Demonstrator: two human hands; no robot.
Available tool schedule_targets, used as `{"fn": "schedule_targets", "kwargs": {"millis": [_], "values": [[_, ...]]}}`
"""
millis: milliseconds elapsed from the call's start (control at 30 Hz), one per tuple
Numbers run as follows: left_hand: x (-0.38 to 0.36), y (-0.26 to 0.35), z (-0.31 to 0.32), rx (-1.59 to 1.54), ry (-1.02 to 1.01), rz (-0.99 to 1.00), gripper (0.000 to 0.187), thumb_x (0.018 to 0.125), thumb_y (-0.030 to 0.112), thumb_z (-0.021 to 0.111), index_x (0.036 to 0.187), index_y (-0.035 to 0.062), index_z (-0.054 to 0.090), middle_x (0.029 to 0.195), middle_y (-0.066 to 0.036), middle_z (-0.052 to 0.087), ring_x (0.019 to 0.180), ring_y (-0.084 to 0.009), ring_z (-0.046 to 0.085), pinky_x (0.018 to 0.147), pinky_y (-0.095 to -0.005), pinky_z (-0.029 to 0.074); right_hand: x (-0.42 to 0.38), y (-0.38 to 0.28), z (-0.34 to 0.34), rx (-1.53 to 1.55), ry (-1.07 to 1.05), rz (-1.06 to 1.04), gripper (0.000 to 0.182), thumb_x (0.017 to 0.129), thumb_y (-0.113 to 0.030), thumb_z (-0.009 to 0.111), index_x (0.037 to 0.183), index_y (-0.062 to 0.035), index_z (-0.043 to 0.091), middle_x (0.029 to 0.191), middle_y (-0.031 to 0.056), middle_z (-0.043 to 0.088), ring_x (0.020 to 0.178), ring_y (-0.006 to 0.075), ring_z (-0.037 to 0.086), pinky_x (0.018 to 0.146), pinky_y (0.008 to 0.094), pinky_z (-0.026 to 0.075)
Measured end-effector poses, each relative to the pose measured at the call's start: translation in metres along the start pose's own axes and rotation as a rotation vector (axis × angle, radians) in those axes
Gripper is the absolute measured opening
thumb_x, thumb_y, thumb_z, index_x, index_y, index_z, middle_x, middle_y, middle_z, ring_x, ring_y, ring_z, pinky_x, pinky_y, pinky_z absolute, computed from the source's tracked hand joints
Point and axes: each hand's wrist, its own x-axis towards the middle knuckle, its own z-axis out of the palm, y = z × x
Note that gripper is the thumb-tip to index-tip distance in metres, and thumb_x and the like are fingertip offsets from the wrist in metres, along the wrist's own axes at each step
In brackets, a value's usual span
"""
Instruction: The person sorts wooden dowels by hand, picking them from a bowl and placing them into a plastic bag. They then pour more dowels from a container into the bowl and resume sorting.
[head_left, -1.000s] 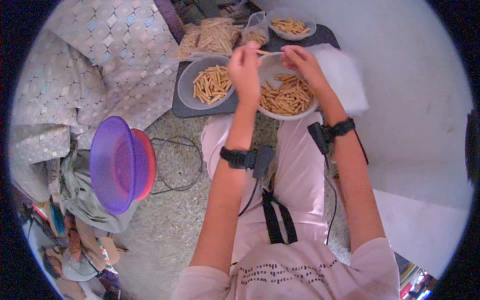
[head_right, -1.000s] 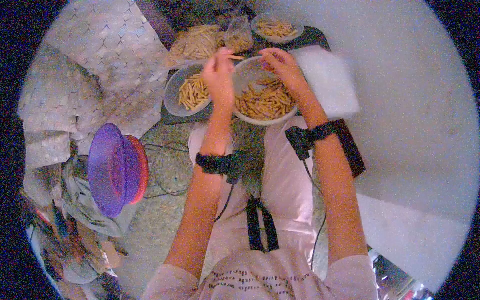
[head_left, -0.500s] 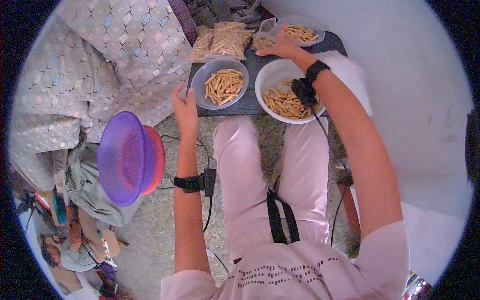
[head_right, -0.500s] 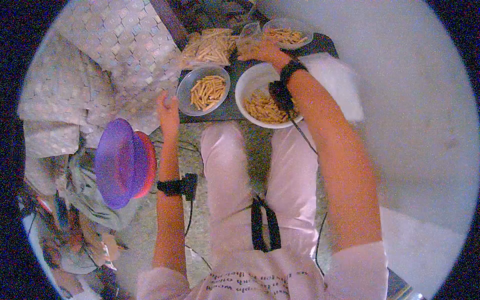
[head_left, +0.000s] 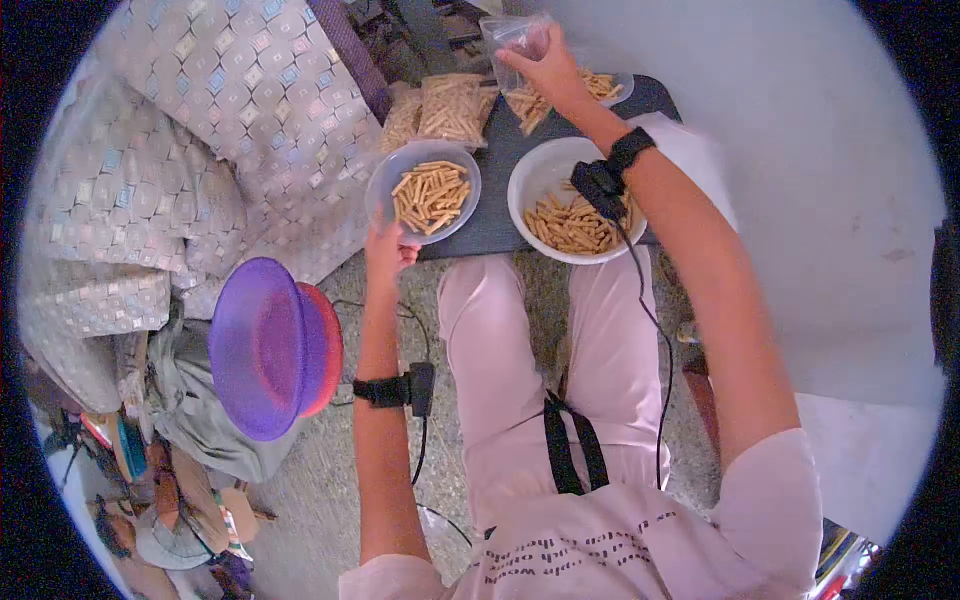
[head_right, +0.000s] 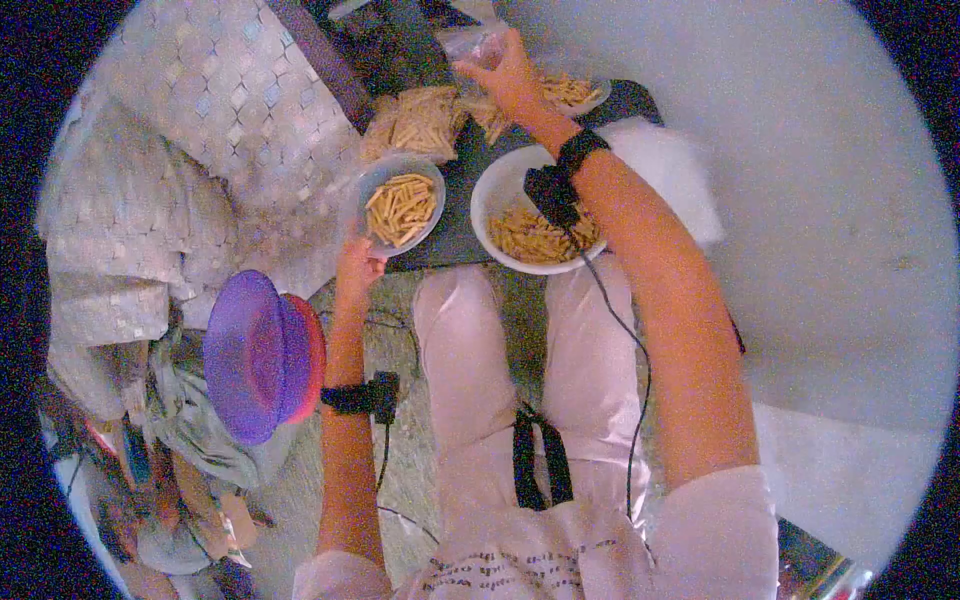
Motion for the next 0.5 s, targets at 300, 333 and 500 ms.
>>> {"fn": "schedule_targets", "kwargs": {"millis": [300,333,500], "values": [[-0.052,0.156,0.047,0.118,-0.072,0.282,0.062,0.083,0.012,0.046,0.142,0.0177,0.028,0.063,-0.007,0.056,0.044,-0.0145,0.052,0.04,-0.025,0.044,-0.039,-0.084,-0.069,-0.046,0.146,-0.138,0.085,0.068,-0.025,0.081,0.123,-0.0028,0.02,0.112,0.0178,0.05,0.105,0.0242,0.052,0.092,0.035,0.042],[-0.054,0.168,0.056,0.102,-0.083,0.301,0.061,0.083,0.012,0.046,0.142,0.0179,0.03,0.064,-0.006,0.056,0.044,-0.0142,0.053,0.04,-0.0243,0.043,-0.048,-0.085,-0.073,-0.067,0.172,-0.156,0.087,0.068,-0.023,0.081,0.124,-0.0034,0.017,0.114,0.0188,0.049,0.107,0.0246,0.051,0.093,0.0351,0.041],[-0.067,0.202,0.103,0.238,-0.145,0.41,0.06,0.082,0.012,0.048,0.14,0.0134,0.033,0.069,-0.008,0.059,0.047,-0.0134,0.055,0.041,-0.023,0.044,-0.101,-0.066,-0.073,-0.038,0.146,0.031,0.089,0.068,-0.016,0.08,0.127,-0.0056,0.014,0.11,0.0176,0.05,0.106,0.0249,0.051,0.093,0.0358,0.041]]}}
